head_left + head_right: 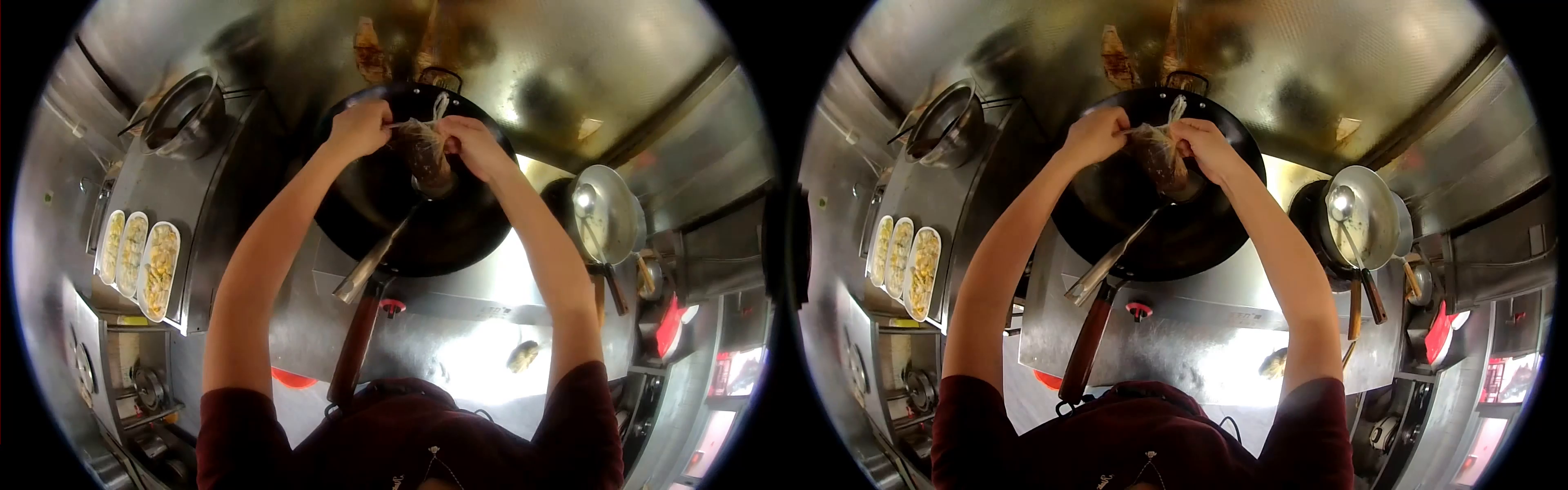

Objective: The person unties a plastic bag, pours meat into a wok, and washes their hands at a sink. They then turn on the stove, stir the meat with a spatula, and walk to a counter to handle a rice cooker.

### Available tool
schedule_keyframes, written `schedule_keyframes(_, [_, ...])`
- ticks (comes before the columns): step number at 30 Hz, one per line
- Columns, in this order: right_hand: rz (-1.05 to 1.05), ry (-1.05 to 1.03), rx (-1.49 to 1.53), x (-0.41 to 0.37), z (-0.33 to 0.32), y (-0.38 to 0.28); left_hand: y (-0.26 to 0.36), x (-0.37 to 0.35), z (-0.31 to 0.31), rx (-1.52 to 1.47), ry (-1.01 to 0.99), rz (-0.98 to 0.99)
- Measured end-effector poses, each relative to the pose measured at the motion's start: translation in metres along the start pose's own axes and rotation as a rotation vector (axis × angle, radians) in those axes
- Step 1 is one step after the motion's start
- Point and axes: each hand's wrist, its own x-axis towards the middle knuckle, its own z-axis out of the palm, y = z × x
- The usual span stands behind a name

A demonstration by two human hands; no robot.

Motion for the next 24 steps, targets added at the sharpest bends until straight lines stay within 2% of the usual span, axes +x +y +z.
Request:
schedule_keyframes(6, [-0.058, 0.092, 0.204, -0.011, -0.002, -0.002, -0.015, 0.005, -0.010, -0.364, -0.062, -0.124])
schedule_keyframes(9, [-0.066, 0.065, 0.251, -0.013, -0.001, 0.008, -0.005, 0.007, -0.030, -0.222, -0.038, -0.098])
schedule_keyframes(10, [-0.066, 0.054, 0.258, -0.013, -0.001, 0.010, 0.002, 0.005, -0.037, -0.307, -0.057, -0.166])
schedule_keyframes(13, [-0.097, 0.093, 0.092, -0.013, 0.007, 0.010, 0.002, 0.009, -0.040, -0.268, -0.013, -0.134])
schedule_keyframes(16, [-0.104, 0.138, -0.282, -0.010, 0.010, 0.018, 0.001, 0.021, -0.029, -0.133, 0.081, -0.046])
schedule_keyframes(19, [-0.153, 0.205, -0.443, -0.003, 0.010, 0.028, 0.012, 0.023, -0.024, -0.068, 0.281, 0.000])
schedule_keyframes(22, [-0.571, 0.426, -0.702, -0.006, 0.026, 0.016, 0.028, 0.023, -0.039, -0.107, 0.146, -0.112])
schedule_keyframes(23, [-0.709, 0.502, -0.756, -0.011, 0.034, 0.007, 0.026, 0.025, -0.036, -0.108, 0.193, -0.086])
schedule_keyframes(24, [-0.703, 0.477, -0.867, -0.013, 0.036, 0.002, 0.025, 0.027, -0.033, -0.110, 0.240, -0.059])
